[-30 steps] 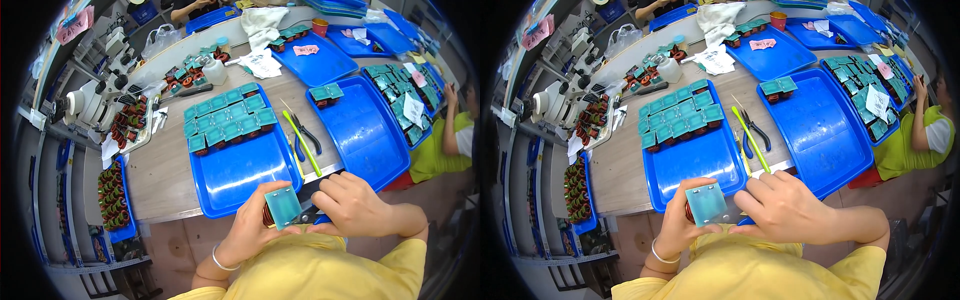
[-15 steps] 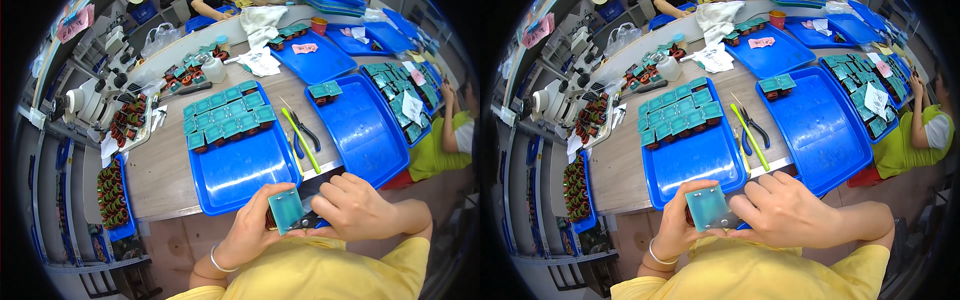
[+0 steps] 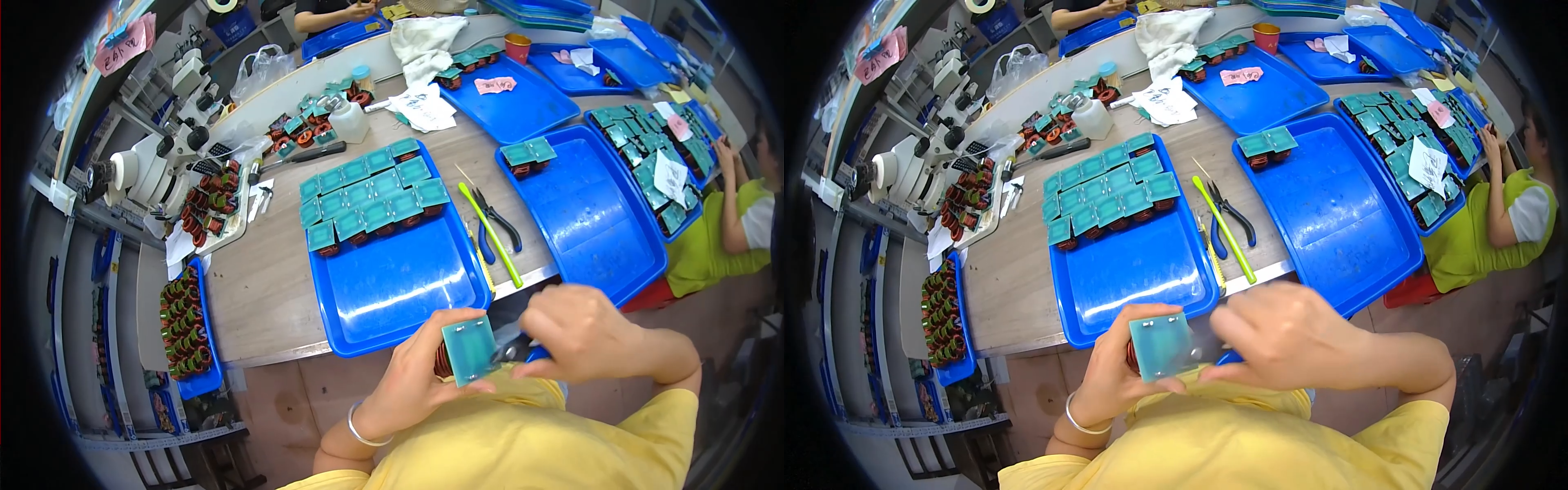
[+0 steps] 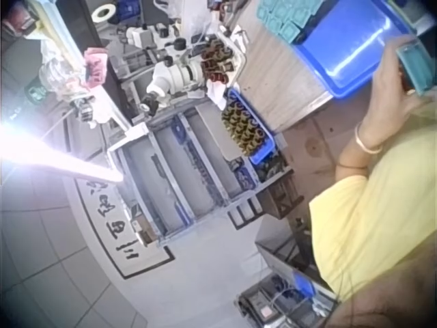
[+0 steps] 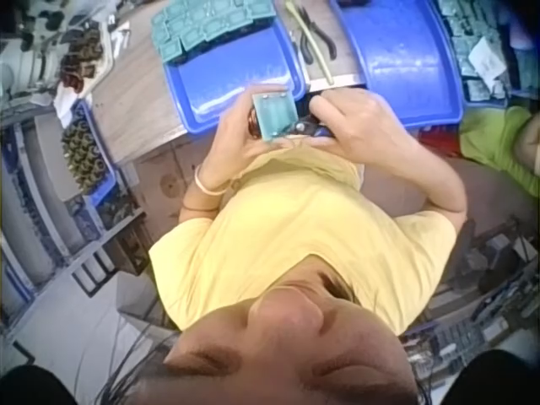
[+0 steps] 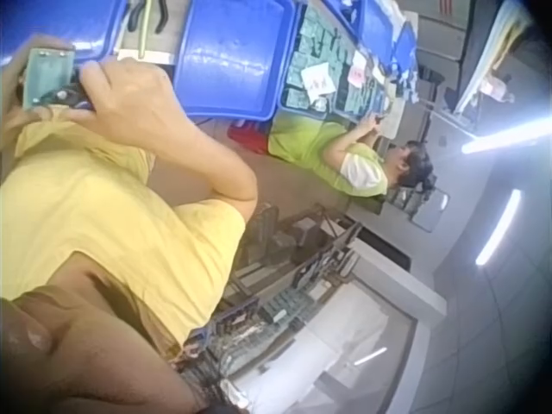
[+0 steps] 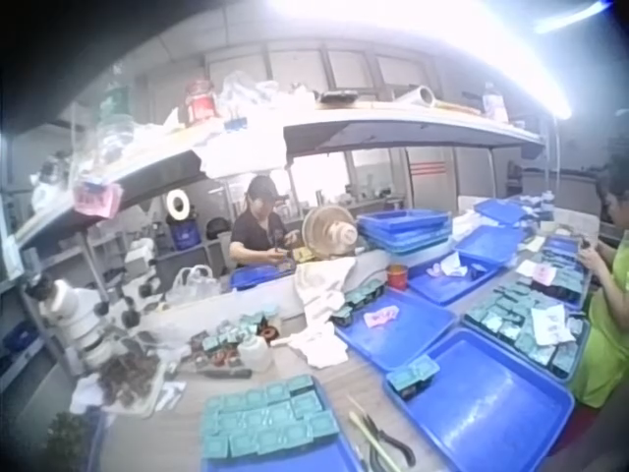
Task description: Trimming excess wires from electronic components using pliers at an assembly workbench.
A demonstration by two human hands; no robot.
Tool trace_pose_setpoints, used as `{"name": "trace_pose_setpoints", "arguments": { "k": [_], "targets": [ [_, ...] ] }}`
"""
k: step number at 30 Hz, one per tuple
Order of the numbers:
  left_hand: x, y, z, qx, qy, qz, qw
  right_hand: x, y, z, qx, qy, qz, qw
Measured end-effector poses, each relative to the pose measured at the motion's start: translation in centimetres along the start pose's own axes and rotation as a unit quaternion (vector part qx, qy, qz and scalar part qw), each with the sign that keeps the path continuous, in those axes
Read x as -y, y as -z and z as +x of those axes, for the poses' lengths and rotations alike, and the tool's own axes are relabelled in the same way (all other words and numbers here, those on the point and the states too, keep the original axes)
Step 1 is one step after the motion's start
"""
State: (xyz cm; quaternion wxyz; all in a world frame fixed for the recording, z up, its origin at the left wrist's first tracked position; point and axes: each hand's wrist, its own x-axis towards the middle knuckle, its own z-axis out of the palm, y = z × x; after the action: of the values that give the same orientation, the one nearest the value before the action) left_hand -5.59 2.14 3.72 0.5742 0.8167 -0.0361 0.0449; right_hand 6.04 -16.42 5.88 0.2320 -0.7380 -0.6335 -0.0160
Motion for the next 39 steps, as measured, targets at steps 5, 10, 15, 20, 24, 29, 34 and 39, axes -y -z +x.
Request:
{"name": "trace_pose_setpoints", "arguments": {
  "k": [5, 10, 15, 20, 24, 29, 34, 39],
  "targets": [
    [-0.5, 0.0, -0.4, 0.001, -0.037, -0.023, 0.999, -0.6, 0.3, 0.2, -0.045, -0.048, -0.055, 0.996],
    [-0.6, 0.2, -0.2, -0.007, -0.100, 0.022, 0.995, -0.1, 0.6, 0.4, -0.017, -0.045, -0.061, 0.997],
    [-0.8, 0.3, -0.2, 0.014, -0.094, 0.027, 0.995, 0.1, 0.5, 0.4, -0.021, -0.041, -0.057, 0.997],
    [-0.7, 0.3, 0.0, 0.001, -0.138, 0.055, 0.989, 0.2, 0.7, 0.6, -0.021, -0.037, -0.059, 0.997],
    [-0.8, 0.4, 0.0, 0.001, -0.133, 0.061, 0.989, 0.3, 0.7, 0.8, -0.015, -0.033, -0.082, 0.996],
    [-0.8, 0.3, 0.1, -0.001, -0.099, 0.079, 0.992, -0.3, 0.1, 0.7, 0.002, -0.030, -0.066, 0.997],
    [-0.2, 0.0, 0.2, -0.023, -0.081, 0.066, 0.994, -1.1, -0.4, 0.8, -0.019, -0.032, -0.050, 0.998],
    [-0.2, 0.0, 0.7, -0.005, -0.100, 0.050, 0.994, -0.5, 0.0, 1.7, -0.044, -0.008, -0.038, 0.998]
  ]
}}
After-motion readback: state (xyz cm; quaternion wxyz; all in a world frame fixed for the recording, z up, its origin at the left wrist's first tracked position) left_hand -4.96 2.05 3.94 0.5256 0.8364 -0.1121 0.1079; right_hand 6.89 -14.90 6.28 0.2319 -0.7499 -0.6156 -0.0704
